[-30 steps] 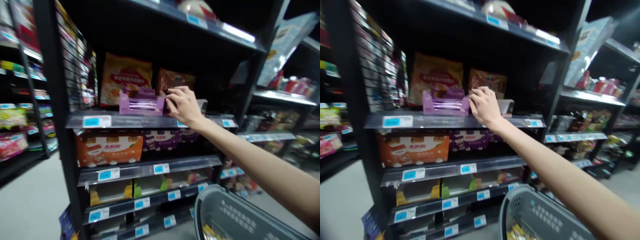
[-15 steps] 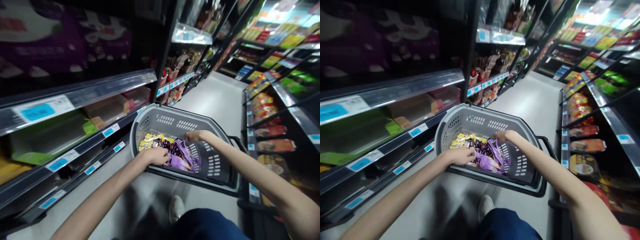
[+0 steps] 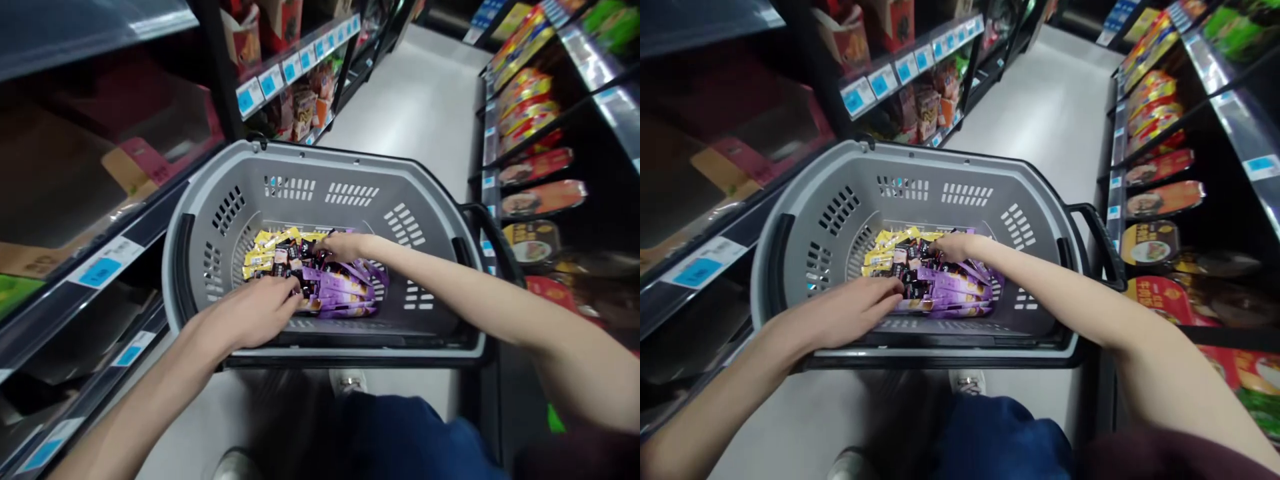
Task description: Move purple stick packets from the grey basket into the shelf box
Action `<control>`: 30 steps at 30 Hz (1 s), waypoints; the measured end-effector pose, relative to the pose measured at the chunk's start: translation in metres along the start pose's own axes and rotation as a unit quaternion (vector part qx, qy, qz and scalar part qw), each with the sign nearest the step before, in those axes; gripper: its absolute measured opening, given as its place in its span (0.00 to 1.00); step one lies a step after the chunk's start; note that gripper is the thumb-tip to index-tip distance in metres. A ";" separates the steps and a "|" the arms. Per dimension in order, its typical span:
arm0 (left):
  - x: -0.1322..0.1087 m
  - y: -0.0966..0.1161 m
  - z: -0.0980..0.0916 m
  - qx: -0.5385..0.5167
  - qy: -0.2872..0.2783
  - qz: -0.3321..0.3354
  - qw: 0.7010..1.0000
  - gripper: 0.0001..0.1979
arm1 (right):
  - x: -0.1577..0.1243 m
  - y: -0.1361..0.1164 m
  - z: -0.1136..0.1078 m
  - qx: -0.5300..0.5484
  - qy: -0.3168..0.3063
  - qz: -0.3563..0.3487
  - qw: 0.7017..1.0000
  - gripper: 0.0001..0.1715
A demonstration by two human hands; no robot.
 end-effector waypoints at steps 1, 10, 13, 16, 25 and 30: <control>0.001 0.000 -0.001 -0.006 0.004 0.004 1.000 0.19 | -0.001 0.000 0.001 -0.016 -0.006 0.007 1.000 0.24; 0.007 -0.003 0.000 0.012 -0.030 -0.002 0.999 0.18 | -0.004 0.008 0.012 -0.069 -0.051 0.064 0.994 0.24; 0.006 -0.003 0.000 0.016 -0.037 -0.015 0.999 0.19 | -0.009 0.001 0.013 -0.047 -0.090 0.072 0.992 0.23; 0.006 -0.002 -0.001 0.012 -0.034 -0.011 0.999 0.18 | -0.014 0.001 0.016 -0.036 -0.138 0.096 0.985 0.19; 0.005 -0.005 -0.016 0.023 0.073 0.018 0.997 0.16 | -0.042 -0.022 -0.076 0.104 0.188 -0.046 0.976 0.16; 0.003 -0.007 -0.033 -0.023 0.150 0.028 0.988 0.22 | -0.081 -0.041 -0.118 0.369 0.398 -0.127 0.831 0.14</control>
Point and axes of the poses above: each hand's wrist, its own x-axis towards the middle knuckle, its own z-axis out of the palm, y = z × x, the point moved 9 cm from there along x, towards the middle knuckle, and after that the axes turned 7 degrees about -z, right-handed, at the moved point
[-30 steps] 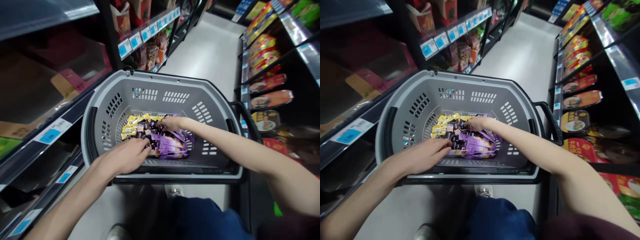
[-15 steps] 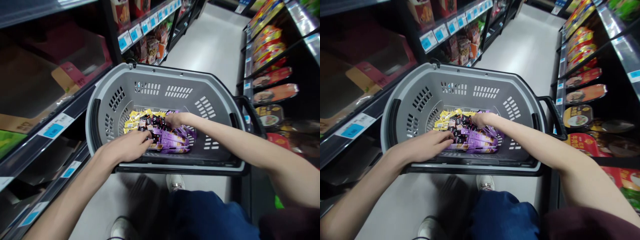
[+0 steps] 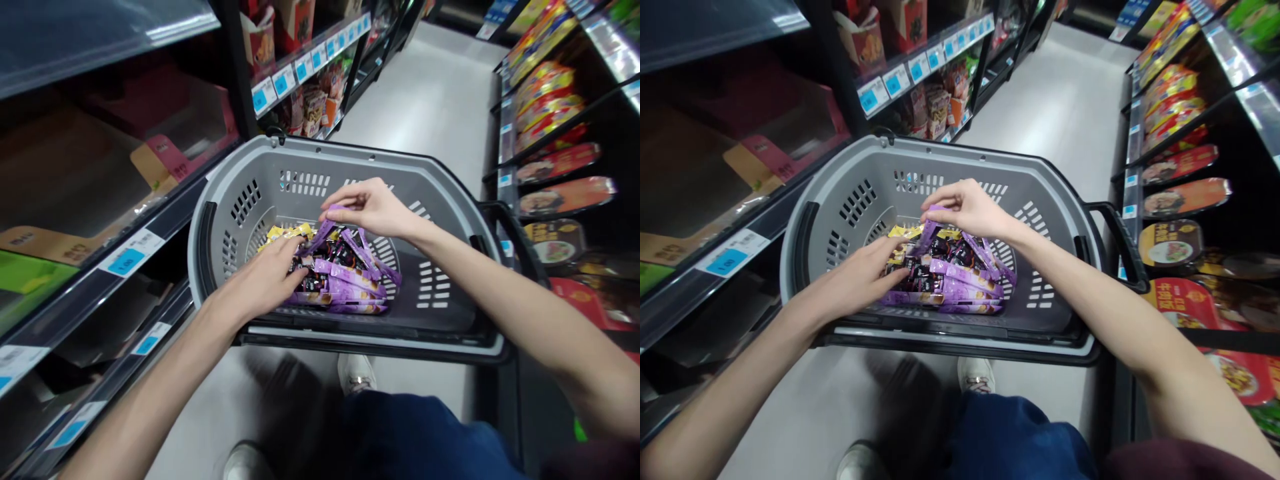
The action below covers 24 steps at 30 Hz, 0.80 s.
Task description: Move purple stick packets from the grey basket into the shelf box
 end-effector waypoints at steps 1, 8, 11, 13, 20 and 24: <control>0.000 0.001 -0.004 -0.013 0.014 0.007 1.000 0.24 | -0.002 -0.003 -0.002 0.057 0.035 0.003 0.998 0.16; 0.003 -0.002 -0.029 -0.053 0.115 0.005 0.992 0.26 | -0.010 0.009 -0.004 0.255 0.177 0.056 0.949 0.20; 0.002 -0.002 -0.038 -0.060 0.154 0.001 0.986 0.25 | -0.012 0.024 -0.009 0.270 0.214 0.086 0.935 0.16; 0.000 -0.001 -0.044 -0.066 0.179 0.006 0.982 0.22 | -0.014 0.035 -0.012 0.278 0.233 0.111 0.925 0.15; -0.003 -0.003 -0.053 -0.079 0.222 -0.004 0.972 0.08 | -0.009 0.031 -0.011 0.321 0.213 0.102 0.917 0.14; -0.001 -0.008 -0.049 -0.127 0.191 -0.016 0.973 0.10 | -0.009 0.018 -0.010 0.312 0.207 0.064 0.925 0.18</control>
Point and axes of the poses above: each hand's wrist, its own x-axis towards the middle knuckle, its own z-axis out of the palm, y = z × x, the point moved 9 cm from there along x, towards the middle knuckle, and after that the axes turned 7 degrees about -z, right-handed, at the moved point
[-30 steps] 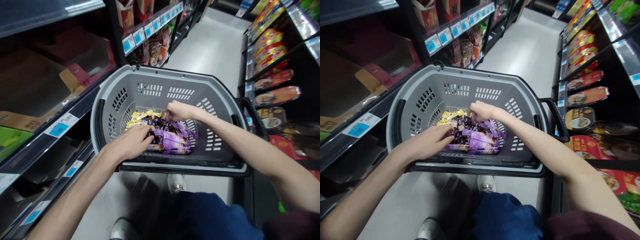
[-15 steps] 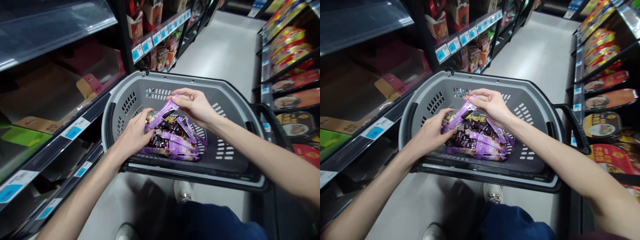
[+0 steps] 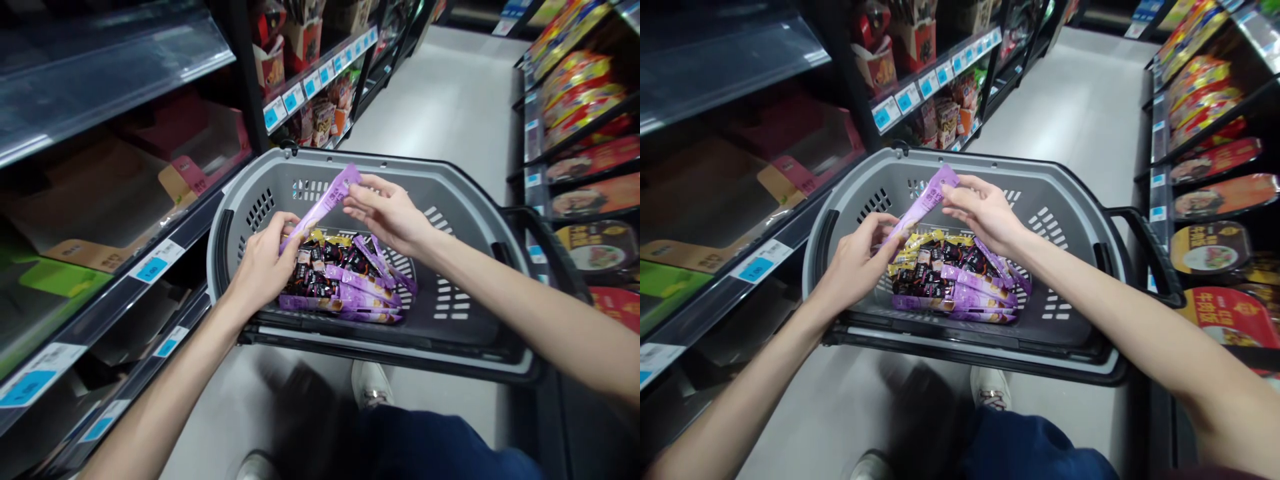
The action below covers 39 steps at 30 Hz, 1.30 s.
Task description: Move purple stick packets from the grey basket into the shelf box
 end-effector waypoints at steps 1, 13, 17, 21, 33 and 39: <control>0.000 -0.001 0.002 -0.004 -0.012 -0.005 1.000 0.12 | -0.001 0.000 0.000 -0.011 0.000 -0.006 1.000 0.18; -0.001 -0.005 0.018 -0.013 -0.081 0.000 0.997 0.17 | -0.001 -0.002 -0.001 -0.051 0.014 -0.013 0.999 0.15; -0.001 -0.005 0.018 -0.002 -0.081 0.008 0.997 0.20 | -0.003 -0.006 0.000 -0.077 0.014 -0.028 0.997 0.17; -0.002 -0.003 0.019 0.004 -0.086 0.010 0.996 0.22 | -0.002 -0.006 -0.001 -0.083 0.010 -0.031 0.996 0.17; -0.003 -0.003 0.023 0.008 -0.102 0.018 0.995 0.26 | -0.001 -0.004 -0.003 -0.091 0.008 -0.039 0.995 0.16; -0.004 0.000 0.023 -0.007 -0.102 0.026 0.994 0.29 | -0.001 -0.001 -0.005 -0.083 0.005 -0.022 0.996 0.15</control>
Point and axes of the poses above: each hand's wrist, its own x-axis towards the middle knuckle, its own z-axis out of the palm, y = z × x, the point moved 9 cm from there along x, towards the middle knuckle, and after that the axes turned 7 degrees about -z, right-handed, at the moved point
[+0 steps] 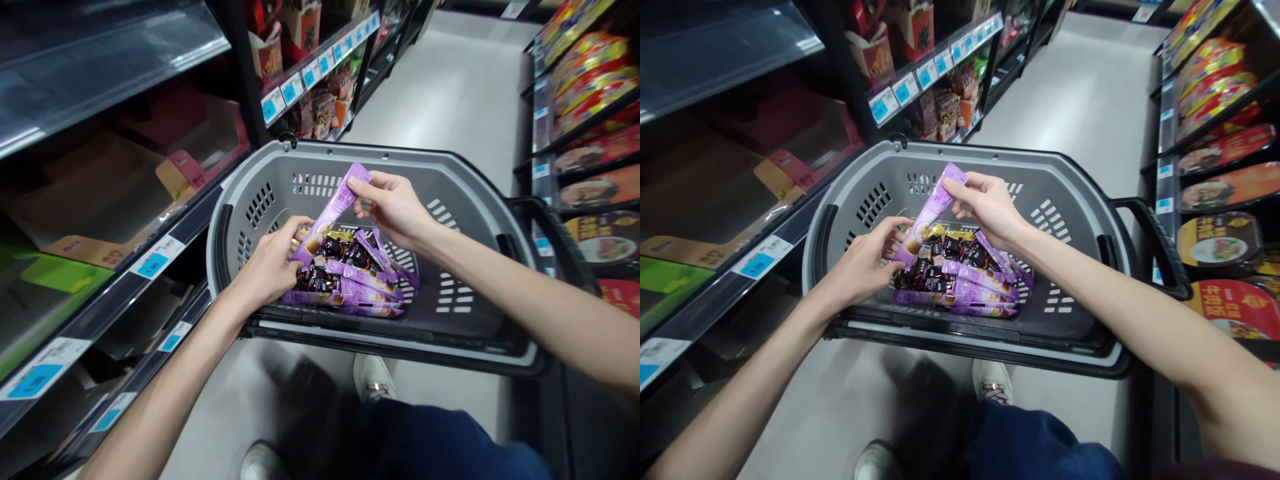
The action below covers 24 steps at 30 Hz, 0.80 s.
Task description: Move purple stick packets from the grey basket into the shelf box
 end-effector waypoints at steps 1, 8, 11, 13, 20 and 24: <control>0.000 0.000 0.000 -0.004 0.000 0.000 1.000 0.29 | 0.000 0.001 0.001 0.005 -0.005 0.004 1.000 0.15; 0.001 -0.003 0.002 -0.066 -0.010 -0.006 0.998 0.29 | -0.004 0.003 0.010 0.010 -0.043 0.013 0.999 0.22; 0.001 -0.004 0.003 -0.061 -0.013 -0.004 0.998 0.28 | -0.003 0.000 0.007 -0.003 -0.027 -0.005 1.000 0.21; 0.001 -0.004 0.004 -0.054 -0.017 -0.002 0.998 0.27 | -0.003 -0.002 0.005 -0.016 -0.019 -0.012 1.000 0.20; 0.002 -0.005 0.010 -0.052 -0.043 -0.002 0.998 0.26 | -0.002 -0.006 0.005 -0.033 -0.004 -0.025 0.999 0.22; 0.001 -0.005 0.011 -0.042 -0.050 0.001 0.998 0.26 | -0.003 -0.009 0.007 -0.029 -0.005 -0.032 0.999 0.22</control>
Point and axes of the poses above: each hand's wrist, its own x-axis towards the middle knuckle, its own z-axis out of the palm, y = z × x, the point moved 9 cm from there along x, towards the middle knuckle, and after that the axes turned 7 degrees about -z, right-handed, at the moved point
